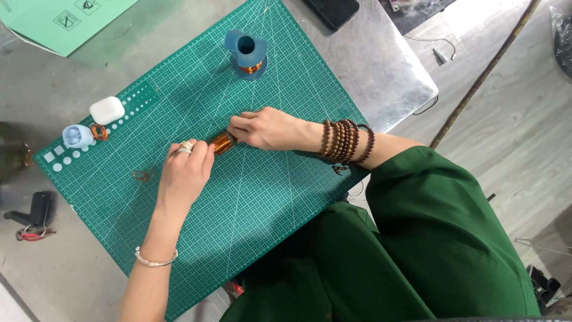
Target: The person winds copper wire around a cylindrical object on a green cutting mat. They use both hands to wrap the wire tightly and evenly around the object's body.
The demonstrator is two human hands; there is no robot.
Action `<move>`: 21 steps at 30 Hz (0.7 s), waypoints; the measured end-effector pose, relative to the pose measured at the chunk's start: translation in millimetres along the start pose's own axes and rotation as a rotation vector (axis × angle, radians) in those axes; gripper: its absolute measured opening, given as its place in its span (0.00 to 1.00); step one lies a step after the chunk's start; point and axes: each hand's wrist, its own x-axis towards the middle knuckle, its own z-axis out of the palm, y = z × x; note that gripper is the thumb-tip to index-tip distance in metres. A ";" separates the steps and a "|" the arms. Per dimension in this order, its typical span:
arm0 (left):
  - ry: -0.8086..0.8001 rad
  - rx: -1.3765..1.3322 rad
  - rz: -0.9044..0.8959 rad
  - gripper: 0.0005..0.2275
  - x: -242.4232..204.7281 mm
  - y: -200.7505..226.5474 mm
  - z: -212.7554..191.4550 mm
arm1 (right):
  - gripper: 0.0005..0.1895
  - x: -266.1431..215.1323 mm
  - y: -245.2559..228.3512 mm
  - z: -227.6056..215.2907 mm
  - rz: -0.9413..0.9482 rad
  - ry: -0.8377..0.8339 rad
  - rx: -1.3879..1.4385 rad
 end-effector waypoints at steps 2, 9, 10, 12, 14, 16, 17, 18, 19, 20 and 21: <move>-0.011 0.031 0.007 0.16 -1.4 0.7 0.0 | 0.08 0.9 -0.3 -0.4 -0.007 -0.010 -0.018; 0.001 0.125 -0.036 0.19 0.1 0.4 -1.5 | 0.08 0.8 -0.9 -1.5 -0.007 -0.057 0.014; -0.002 0.051 -0.057 0.20 -0.5 -1.0 -1.4 | 0.09 0.7 -0.9 -0.8 -0.012 -0.058 0.017; -0.021 -0.043 -0.092 0.19 1.9 4.7 -6.0 | 0.08 2.3 -1.3 -1.0 -0.012 -0.057 0.020; -0.029 -0.148 -0.113 0.19 3.6 8.0 -5.5 | 0.08 2.9 -1.4 -2.9 -0.003 -0.063 0.005; -0.027 -0.286 -0.147 0.19 5.6 8.1 -0.5 | 0.09 3.1 -0.7 -6.4 0.001 -0.050 -0.004; -0.021 -0.298 -0.127 0.19 6.8 6.9 0.6 | 0.09 1.2 0.2 -3.3 0.014 -0.056 -0.022; -0.032 -0.291 -0.121 0.19 6.3 5.8 0.9 | 0.09 -0.4 -0.1 0.4 0.009 -0.055 -0.003; -0.041 -0.284 -0.115 0.19 5.8 4.1 1.4 | 0.09 -1.8 -0.4 4.5 0.003 -0.053 0.016; -0.041 -0.290 -0.104 0.19 7.0 4.8 1.5 | 0.09 -2.9 0.5 3.8 0.012 -0.056 0.009; -0.043 -0.288 -0.096 0.20 7.6 4.8 1.7 | 0.08 -3.6 1.1 3.7 0.009 -0.052 -0.001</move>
